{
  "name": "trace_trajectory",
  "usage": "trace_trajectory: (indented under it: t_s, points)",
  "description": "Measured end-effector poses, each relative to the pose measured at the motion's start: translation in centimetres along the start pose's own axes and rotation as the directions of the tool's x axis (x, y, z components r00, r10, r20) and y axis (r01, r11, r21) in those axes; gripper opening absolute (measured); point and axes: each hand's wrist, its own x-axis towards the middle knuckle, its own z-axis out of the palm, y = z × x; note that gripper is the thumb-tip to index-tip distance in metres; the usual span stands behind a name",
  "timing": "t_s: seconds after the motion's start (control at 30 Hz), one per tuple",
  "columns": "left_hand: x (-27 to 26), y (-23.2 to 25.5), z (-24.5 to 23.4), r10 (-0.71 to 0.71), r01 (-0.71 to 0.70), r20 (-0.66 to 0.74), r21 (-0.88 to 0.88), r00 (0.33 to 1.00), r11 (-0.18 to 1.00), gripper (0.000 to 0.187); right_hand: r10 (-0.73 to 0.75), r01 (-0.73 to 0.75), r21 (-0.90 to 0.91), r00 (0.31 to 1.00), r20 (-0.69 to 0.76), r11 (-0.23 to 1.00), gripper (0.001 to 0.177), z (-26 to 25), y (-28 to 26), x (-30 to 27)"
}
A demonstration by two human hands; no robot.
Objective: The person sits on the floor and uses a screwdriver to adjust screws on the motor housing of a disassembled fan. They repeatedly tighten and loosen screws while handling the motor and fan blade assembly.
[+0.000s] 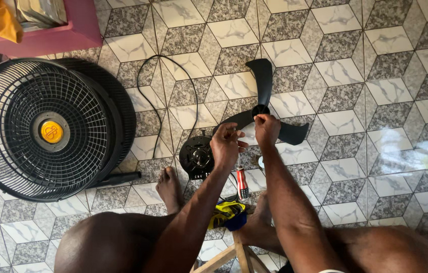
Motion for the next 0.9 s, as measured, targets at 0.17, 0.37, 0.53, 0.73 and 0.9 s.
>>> trace_trajectory:
  t_s: [0.17,0.37,0.53,0.73,0.9]
  points:
    - [0.0,0.0,0.0,-0.004,0.004,-0.004,0.002,1.000,1.000,0.028,0.049,-0.049,0.019,0.999,-0.005,0.999,0.014,-0.1,0.6,-0.1]
    - [0.2,-0.4,-0.1,0.012,-0.012,-0.008,-0.071,1.000,0.997,0.026,0.183,-0.179,0.110,0.983,-0.031,0.978,0.015,-1.4,0.3,-0.4]
    - [0.1,0.3,0.0,0.049,-0.049,-0.007,-0.162,0.999,0.986,0.024,0.130,-0.128,0.251,0.991,0.010,0.959,0.021,-3.5,-1.5,-0.4]
    - [-1.4,2.3,-0.8,0.150,-0.158,-0.053,-0.207,0.987,0.965,0.022,0.087,-0.387,0.450,0.827,0.556,0.805,0.042,-8.2,-7.6,-1.0]
    - [-2.5,5.3,-3.2,0.368,-0.381,-0.148,-0.079,0.918,0.921,0.022,-0.156,-0.508,0.457,0.527,0.835,0.731,0.068,-12.7,-13.8,-1.6]
